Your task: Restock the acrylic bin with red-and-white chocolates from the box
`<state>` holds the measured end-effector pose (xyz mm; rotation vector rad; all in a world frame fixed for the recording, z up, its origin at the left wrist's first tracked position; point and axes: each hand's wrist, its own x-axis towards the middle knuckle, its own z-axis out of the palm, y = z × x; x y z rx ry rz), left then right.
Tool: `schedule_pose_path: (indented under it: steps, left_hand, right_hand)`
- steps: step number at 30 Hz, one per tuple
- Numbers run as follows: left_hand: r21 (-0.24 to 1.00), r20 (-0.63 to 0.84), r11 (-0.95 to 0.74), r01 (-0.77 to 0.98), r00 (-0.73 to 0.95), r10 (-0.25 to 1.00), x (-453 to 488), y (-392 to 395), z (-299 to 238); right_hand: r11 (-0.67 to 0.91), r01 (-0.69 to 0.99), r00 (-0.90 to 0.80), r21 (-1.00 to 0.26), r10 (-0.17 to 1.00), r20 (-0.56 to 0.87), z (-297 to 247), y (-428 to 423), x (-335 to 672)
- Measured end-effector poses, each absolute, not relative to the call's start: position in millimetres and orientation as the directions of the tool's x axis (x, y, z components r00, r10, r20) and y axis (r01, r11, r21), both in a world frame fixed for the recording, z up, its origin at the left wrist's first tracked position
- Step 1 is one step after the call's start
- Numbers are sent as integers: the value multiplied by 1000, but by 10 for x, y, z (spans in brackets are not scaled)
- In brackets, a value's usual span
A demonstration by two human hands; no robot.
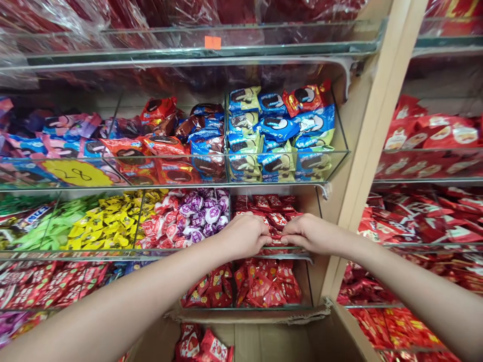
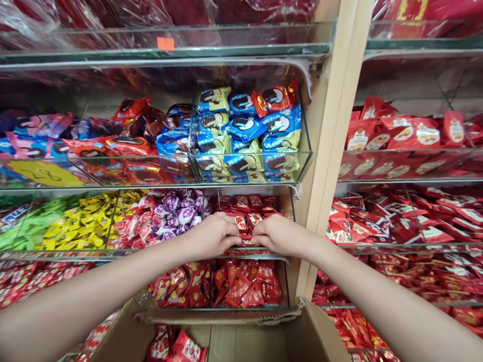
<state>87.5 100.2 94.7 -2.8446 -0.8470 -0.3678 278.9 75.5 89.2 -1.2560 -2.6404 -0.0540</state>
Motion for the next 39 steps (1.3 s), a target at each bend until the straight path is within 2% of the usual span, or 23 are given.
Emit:
schedule_pose_path:
  steps: [5,13,19,29,33,39]
  left_hand:
    - [-44,295,-828,560,798,525,862,1041,931]
    - [12,197,-845,535,827,527,863,1087,926]
    - [3,161,-851,524,840,518,859,1061,953]
    - [-61,219,-807,587,797,563,911,992,916]
    - [-52,203,-806,590,796,570,902,1025,915]
    - [-22,166,-820,572,811,561,845,1025,989]
  right_hand:
    - [674,737,-640,-58,722,262,864,766,2827]
    - [652,730,-620,-206,758,203,859,762,2882]
    - [612,770,-591,-178,791,159,902,694,2905]
    - [580,802,-563,-143,814,146,881,690,2935]
    - [580,806,-562,-119,813,153,865,688,2960]
    - [570,808,-556,-149,821,129,893,672,2959]
